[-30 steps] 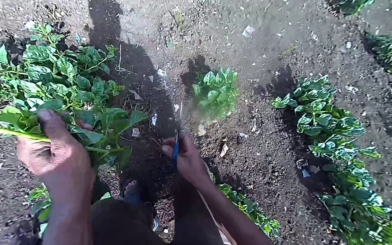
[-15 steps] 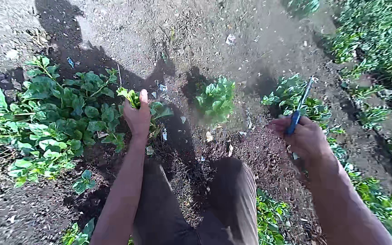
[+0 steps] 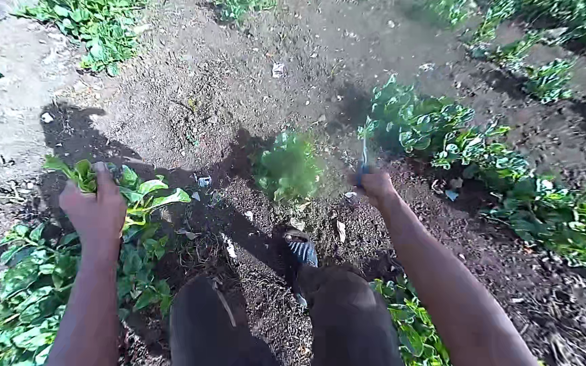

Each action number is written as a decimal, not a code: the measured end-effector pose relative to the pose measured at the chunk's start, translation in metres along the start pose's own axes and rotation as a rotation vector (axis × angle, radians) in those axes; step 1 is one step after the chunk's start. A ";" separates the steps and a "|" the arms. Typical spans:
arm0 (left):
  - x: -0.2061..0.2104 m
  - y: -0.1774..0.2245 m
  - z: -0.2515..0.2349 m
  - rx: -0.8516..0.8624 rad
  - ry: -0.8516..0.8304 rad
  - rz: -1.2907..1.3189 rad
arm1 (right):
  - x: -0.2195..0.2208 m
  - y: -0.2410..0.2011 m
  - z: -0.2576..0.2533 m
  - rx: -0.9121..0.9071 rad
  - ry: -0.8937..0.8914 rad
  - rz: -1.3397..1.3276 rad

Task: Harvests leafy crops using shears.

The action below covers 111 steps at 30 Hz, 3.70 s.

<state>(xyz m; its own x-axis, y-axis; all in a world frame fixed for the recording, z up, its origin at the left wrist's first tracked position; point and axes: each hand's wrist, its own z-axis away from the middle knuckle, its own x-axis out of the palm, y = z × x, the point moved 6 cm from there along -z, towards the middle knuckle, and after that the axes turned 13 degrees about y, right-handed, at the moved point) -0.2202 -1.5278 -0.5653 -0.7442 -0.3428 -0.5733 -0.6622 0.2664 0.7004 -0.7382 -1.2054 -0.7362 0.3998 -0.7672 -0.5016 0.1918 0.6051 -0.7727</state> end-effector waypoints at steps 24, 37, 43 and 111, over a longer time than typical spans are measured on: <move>0.198 0.053 0.196 0.223 -0.883 0.115 | 0.069 0.165 -0.046 0.459 0.133 -0.785; 0.259 0.085 0.280 0.281 -1.239 0.375 | 0.119 0.133 0.084 -0.130 -0.376 -0.432; 0.251 0.073 0.279 0.322 -1.100 0.432 | 0.136 0.112 0.084 -0.171 -0.458 -0.373; 0.111 0.030 0.094 0.127 -0.209 0.346 | 0.171 0.085 0.147 -0.087 -1.177 -0.358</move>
<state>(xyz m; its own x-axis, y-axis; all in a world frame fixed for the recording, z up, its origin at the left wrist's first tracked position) -0.3310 -1.4736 -0.6478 -0.9176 -0.0274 -0.3965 -0.3659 0.4474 0.8160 -0.5220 -1.2538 -0.8306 0.9093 -0.2003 0.3647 0.4141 0.3494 -0.8405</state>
